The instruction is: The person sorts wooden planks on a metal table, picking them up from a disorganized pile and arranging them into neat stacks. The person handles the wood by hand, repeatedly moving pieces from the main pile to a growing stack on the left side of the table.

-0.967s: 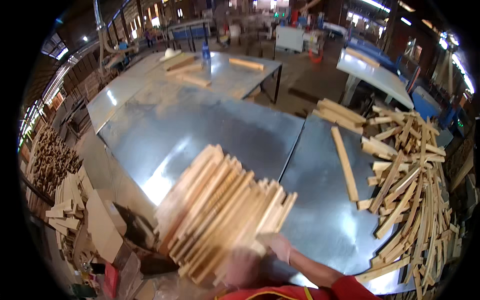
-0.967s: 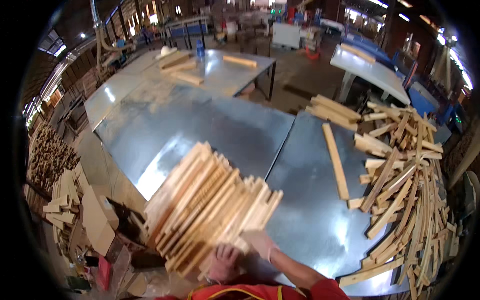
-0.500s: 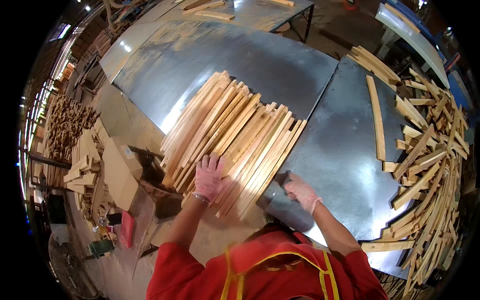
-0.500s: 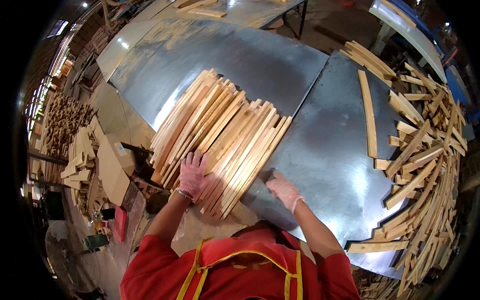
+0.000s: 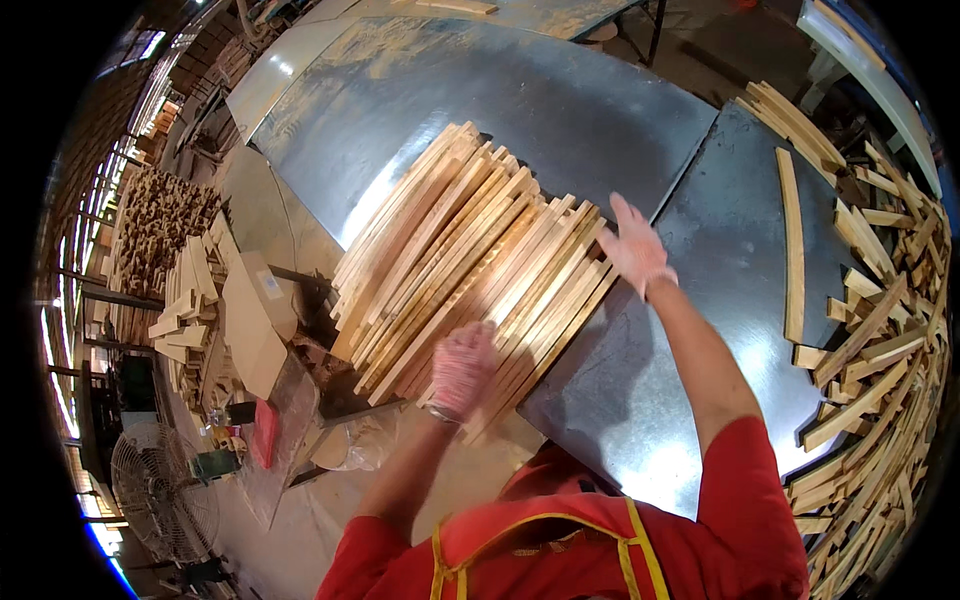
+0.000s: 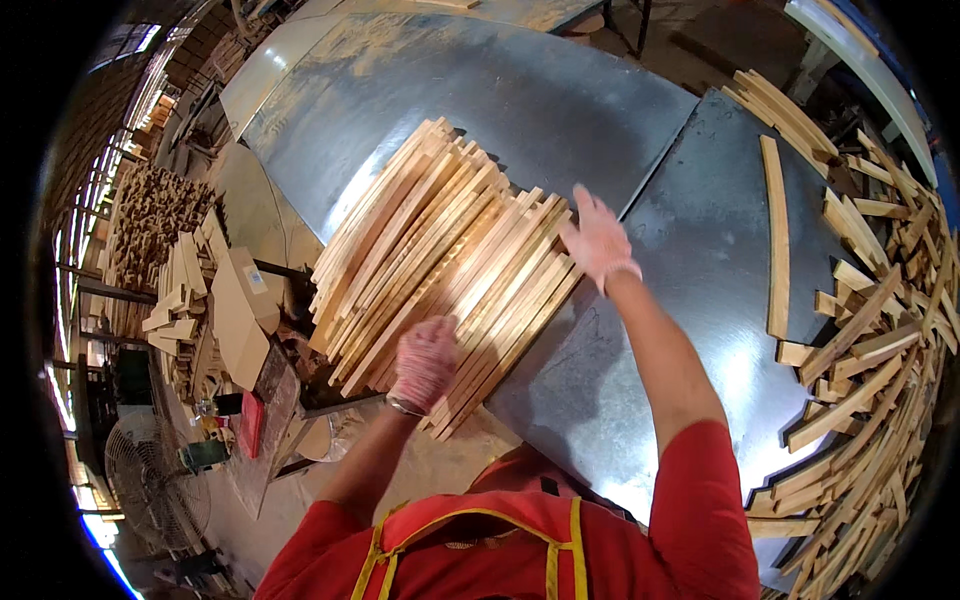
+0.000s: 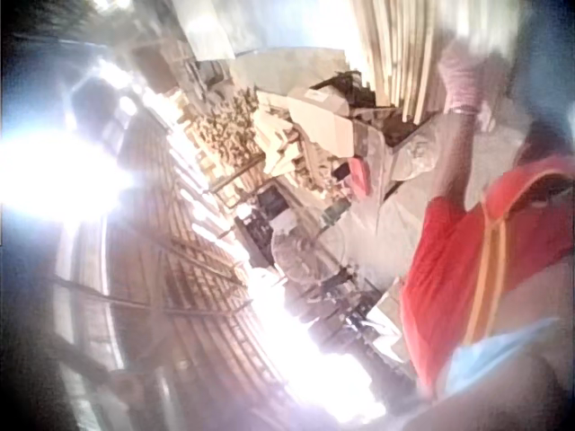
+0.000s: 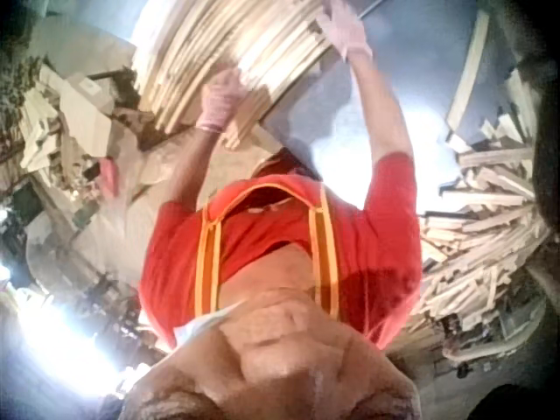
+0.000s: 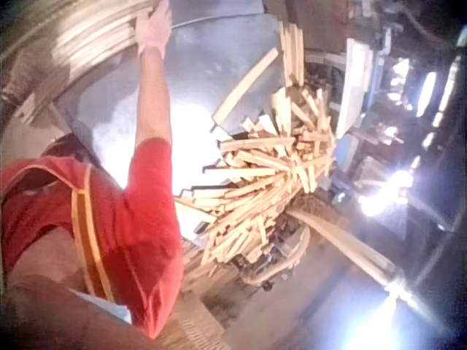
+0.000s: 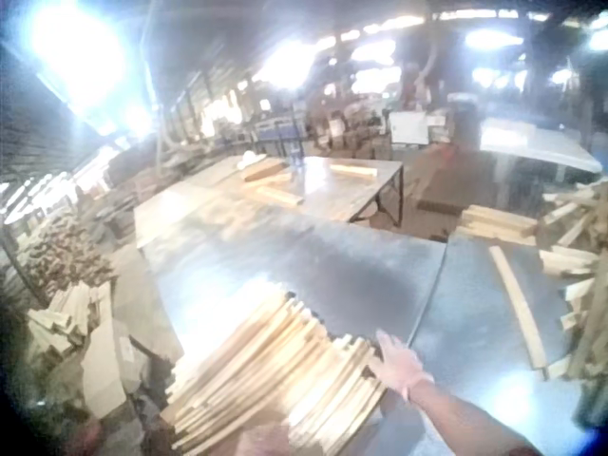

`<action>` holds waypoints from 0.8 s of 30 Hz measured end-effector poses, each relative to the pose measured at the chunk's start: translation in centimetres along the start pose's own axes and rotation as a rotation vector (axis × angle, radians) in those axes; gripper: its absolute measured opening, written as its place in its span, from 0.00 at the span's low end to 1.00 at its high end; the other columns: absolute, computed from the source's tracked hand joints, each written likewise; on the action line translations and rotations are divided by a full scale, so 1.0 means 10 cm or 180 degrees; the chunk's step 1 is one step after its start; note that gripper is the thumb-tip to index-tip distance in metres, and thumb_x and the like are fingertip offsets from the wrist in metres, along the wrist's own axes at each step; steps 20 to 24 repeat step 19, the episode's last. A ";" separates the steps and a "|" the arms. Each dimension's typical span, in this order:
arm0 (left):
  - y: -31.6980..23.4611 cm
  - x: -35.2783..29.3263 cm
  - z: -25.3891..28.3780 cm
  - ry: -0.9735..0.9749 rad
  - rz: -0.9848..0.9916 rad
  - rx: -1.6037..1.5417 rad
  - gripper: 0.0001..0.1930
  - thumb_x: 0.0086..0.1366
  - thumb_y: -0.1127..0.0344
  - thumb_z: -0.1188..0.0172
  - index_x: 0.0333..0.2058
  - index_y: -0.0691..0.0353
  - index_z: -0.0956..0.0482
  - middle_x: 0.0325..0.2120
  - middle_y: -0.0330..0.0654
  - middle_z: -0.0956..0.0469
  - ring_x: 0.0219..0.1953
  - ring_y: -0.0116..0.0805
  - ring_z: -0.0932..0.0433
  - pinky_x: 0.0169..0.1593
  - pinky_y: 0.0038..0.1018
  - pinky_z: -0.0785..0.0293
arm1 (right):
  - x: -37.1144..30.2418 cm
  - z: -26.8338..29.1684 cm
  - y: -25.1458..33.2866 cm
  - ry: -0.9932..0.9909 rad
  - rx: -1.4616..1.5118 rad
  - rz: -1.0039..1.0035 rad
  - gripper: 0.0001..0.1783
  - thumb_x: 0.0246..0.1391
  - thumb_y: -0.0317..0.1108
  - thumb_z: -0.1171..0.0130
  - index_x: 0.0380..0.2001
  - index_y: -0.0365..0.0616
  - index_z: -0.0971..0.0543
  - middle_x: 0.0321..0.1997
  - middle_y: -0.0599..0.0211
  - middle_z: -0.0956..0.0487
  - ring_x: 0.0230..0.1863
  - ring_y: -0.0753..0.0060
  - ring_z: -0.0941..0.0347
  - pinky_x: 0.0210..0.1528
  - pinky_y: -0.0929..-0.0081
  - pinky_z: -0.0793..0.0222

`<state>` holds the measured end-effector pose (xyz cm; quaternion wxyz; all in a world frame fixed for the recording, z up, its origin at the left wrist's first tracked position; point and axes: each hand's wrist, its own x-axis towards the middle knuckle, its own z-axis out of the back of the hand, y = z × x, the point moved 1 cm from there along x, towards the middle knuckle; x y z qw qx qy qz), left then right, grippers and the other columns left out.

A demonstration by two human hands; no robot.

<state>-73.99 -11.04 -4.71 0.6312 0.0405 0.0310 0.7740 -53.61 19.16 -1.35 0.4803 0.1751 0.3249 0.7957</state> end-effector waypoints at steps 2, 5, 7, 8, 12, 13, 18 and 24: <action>-0.32 0.06 0.07 -0.0054 -0.0168 -0.0709 0.27 0.64 0.54 0.36 0.59 0.57 0.27 0.51 0.43 0.23 0.53 0.47 0.24 0.56 0.47 0.28 | 0.44 -0.11 -0.21 0.0195 -0.0081 -0.0153 0.46 0.64 0.56 0.42 0.77 0.43 0.40 0.76 0.46 0.32 0.76 0.44 0.37 0.76 0.57 0.41; -0.47 0.09 0.14 0.0158 -0.0142 -0.0694 0.25 0.67 0.50 0.38 0.57 0.57 0.24 0.53 0.43 0.23 0.54 0.48 0.23 0.56 0.46 0.28 | 0.64 -0.20 -0.09 0.1042 -0.0106 -0.0383 0.51 0.65 0.61 0.42 0.79 0.43 0.44 0.78 0.47 0.34 0.78 0.46 0.39 0.78 0.60 0.43; -0.42 0.23 0.24 0.0675 -0.0212 -0.0593 0.27 0.68 0.48 0.38 0.59 0.56 0.25 0.54 0.44 0.23 0.56 0.48 0.23 0.57 0.47 0.28 | 0.69 -0.20 -0.03 0.1344 -0.0268 -0.0347 0.52 0.64 0.63 0.42 0.80 0.43 0.45 0.78 0.47 0.34 0.79 0.47 0.40 0.78 0.62 0.43; -0.38 0.32 0.27 0.0923 -0.0267 -0.0539 0.28 0.68 0.47 0.38 0.60 0.56 0.26 0.55 0.45 0.23 0.57 0.49 0.23 0.57 0.47 0.28 | 0.72 -0.20 -0.05 0.1331 -0.0106 -0.0497 0.52 0.65 0.63 0.43 0.80 0.43 0.45 0.78 0.46 0.34 0.79 0.48 0.39 0.78 0.62 0.43; -0.18 0.46 0.00 0.0481 0.0714 -0.0947 0.34 0.67 0.42 0.37 0.66 0.52 0.30 0.54 0.48 0.22 0.56 0.55 0.22 0.57 0.48 0.25 | 0.67 0.08 0.34 0.1762 0.0574 -0.1035 0.52 0.64 0.64 0.43 0.79 0.42 0.43 0.78 0.46 0.33 0.75 0.48 0.33 0.75 0.63 0.39; -0.22 0.53 0.04 0.0609 0.0748 -0.0839 0.37 0.66 0.42 0.35 0.67 0.54 0.32 0.51 0.50 0.20 0.53 0.56 0.21 0.56 0.49 0.24 | 0.63 0.15 0.37 0.1807 0.0537 -0.0942 0.52 0.64 0.65 0.43 0.79 0.42 0.43 0.78 0.46 0.33 0.73 0.48 0.32 0.74 0.63 0.39; -0.21 0.82 0.03 0.0759 0.0645 -0.0897 0.46 0.61 0.40 0.33 0.72 0.52 0.39 0.52 0.51 0.20 0.52 0.56 0.20 0.56 0.46 0.23 | 0.51 0.42 0.40 0.1720 0.0336 0.0053 0.54 0.63 0.66 0.42 0.79 0.42 0.44 0.77 0.47 0.32 0.76 0.52 0.34 0.76 0.66 0.42; -0.25 0.85 0.05 0.0831 0.0623 -0.0793 0.47 0.61 0.39 0.33 0.74 0.50 0.42 0.52 0.51 0.20 0.53 0.54 0.19 0.57 0.46 0.23 | 0.43 0.50 0.42 0.1774 0.0465 0.0108 0.54 0.63 0.67 0.42 0.80 0.43 0.44 0.77 0.47 0.32 0.78 0.54 0.37 0.78 0.67 0.45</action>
